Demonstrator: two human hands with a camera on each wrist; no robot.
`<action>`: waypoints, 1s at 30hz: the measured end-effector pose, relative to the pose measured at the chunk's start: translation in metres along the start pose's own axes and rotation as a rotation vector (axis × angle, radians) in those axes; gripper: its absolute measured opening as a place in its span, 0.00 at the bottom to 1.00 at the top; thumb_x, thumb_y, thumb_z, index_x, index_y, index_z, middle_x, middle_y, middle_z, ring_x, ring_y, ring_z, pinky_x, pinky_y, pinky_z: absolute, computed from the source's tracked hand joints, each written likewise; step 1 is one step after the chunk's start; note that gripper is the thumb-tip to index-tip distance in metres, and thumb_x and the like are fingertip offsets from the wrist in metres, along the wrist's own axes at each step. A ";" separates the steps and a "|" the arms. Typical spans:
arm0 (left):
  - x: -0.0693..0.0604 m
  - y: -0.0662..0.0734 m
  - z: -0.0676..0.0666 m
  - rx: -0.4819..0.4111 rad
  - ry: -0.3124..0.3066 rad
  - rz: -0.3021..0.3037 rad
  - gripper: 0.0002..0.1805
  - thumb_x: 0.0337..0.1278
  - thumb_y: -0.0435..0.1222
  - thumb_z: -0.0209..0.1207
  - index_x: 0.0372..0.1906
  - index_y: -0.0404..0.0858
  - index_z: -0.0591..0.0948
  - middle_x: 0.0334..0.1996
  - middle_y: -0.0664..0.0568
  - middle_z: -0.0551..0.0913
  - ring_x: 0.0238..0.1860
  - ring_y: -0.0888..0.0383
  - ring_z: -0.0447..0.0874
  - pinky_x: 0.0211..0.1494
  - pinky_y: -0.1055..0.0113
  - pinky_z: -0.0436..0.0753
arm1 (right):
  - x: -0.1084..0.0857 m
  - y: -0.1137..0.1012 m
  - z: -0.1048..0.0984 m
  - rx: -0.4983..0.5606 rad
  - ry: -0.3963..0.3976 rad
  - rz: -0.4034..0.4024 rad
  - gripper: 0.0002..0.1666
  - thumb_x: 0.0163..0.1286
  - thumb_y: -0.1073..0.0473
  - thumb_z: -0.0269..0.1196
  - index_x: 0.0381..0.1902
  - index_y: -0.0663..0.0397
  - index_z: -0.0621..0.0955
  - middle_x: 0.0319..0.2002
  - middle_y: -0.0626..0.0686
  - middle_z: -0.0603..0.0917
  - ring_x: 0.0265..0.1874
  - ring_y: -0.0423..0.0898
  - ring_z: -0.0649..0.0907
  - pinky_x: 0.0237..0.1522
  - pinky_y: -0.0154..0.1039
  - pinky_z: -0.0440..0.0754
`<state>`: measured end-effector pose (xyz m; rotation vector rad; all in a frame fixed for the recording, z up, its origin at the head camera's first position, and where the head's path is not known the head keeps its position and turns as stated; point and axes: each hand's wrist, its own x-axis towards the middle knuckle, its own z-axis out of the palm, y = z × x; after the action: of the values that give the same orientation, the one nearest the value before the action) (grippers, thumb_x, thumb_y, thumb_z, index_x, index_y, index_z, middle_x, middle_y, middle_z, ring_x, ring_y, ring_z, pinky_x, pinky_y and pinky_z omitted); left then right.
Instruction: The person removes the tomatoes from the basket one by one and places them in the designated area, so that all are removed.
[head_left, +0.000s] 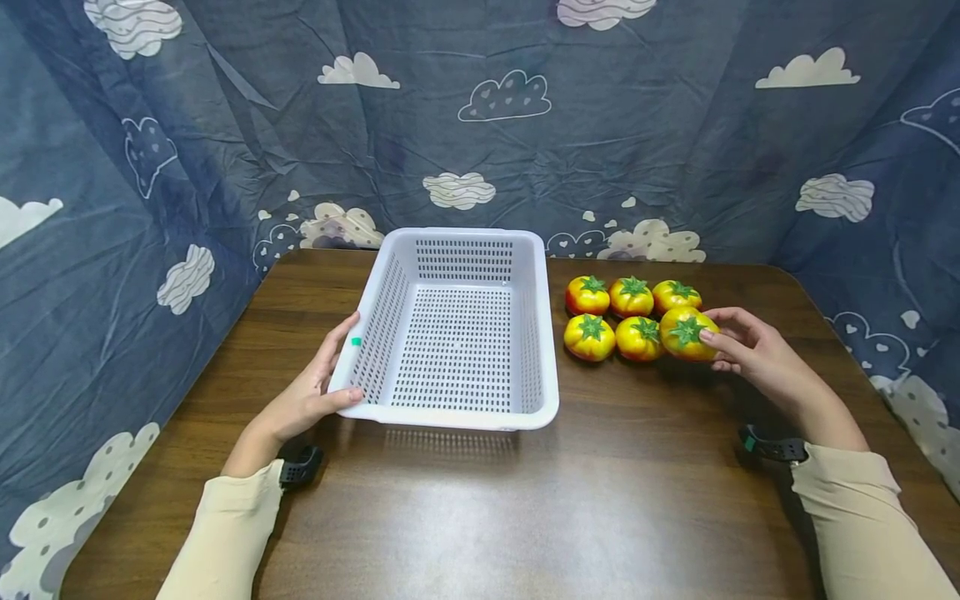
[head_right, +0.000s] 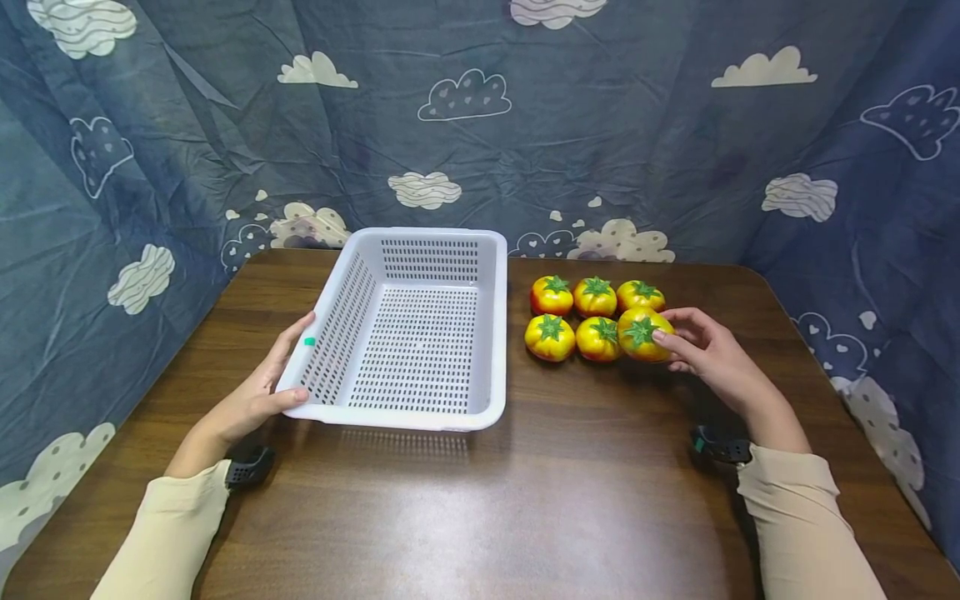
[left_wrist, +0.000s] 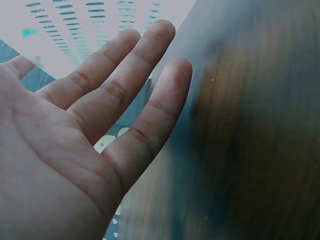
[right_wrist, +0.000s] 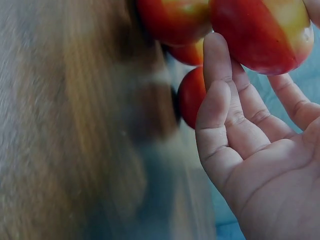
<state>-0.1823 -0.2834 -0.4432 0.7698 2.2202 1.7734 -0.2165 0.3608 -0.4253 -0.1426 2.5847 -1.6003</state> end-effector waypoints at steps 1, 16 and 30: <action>0.000 0.000 0.000 0.000 -0.001 -0.002 0.56 0.68 0.33 0.63 0.88 0.52 0.39 0.78 0.20 0.59 0.61 0.58 0.84 0.56 0.66 0.86 | 0.000 0.002 -0.001 0.005 -0.001 0.002 0.14 0.85 0.57 0.58 0.60 0.31 0.73 0.44 0.28 0.85 0.39 0.33 0.84 0.41 0.30 0.87; -0.001 0.000 -0.001 0.003 -0.002 0.008 0.56 0.67 0.34 0.63 0.88 0.52 0.40 0.75 0.19 0.63 0.60 0.58 0.85 0.56 0.66 0.85 | -0.006 0.017 -0.009 0.004 0.002 0.040 0.12 0.85 0.55 0.57 0.59 0.29 0.73 0.44 0.29 0.84 0.40 0.32 0.84 0.42 0.29 0.87; 0.001 -0.002 -0.001 0.000 -0.007 0.015 0.56 0.68 0.34 0.63 0.88 0.52 0.40 0.76 0.19 0.61 0.60 0.57 0.85 0.56 0.66 0.86 | -0.003 0.025 -0.013 -0.143 0.000 0.138 0.26 0.85 0.43 0.57 0.69 0.50 0.69 0.43 0.27 0.78 0.42 0.32 0.80 0.43 0.31 0.86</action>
<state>-0.1839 -0.2844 -0.4445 0.7938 2.2161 1.7741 -0.2163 0.3835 -0.4424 0.0256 2.6439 -1.3701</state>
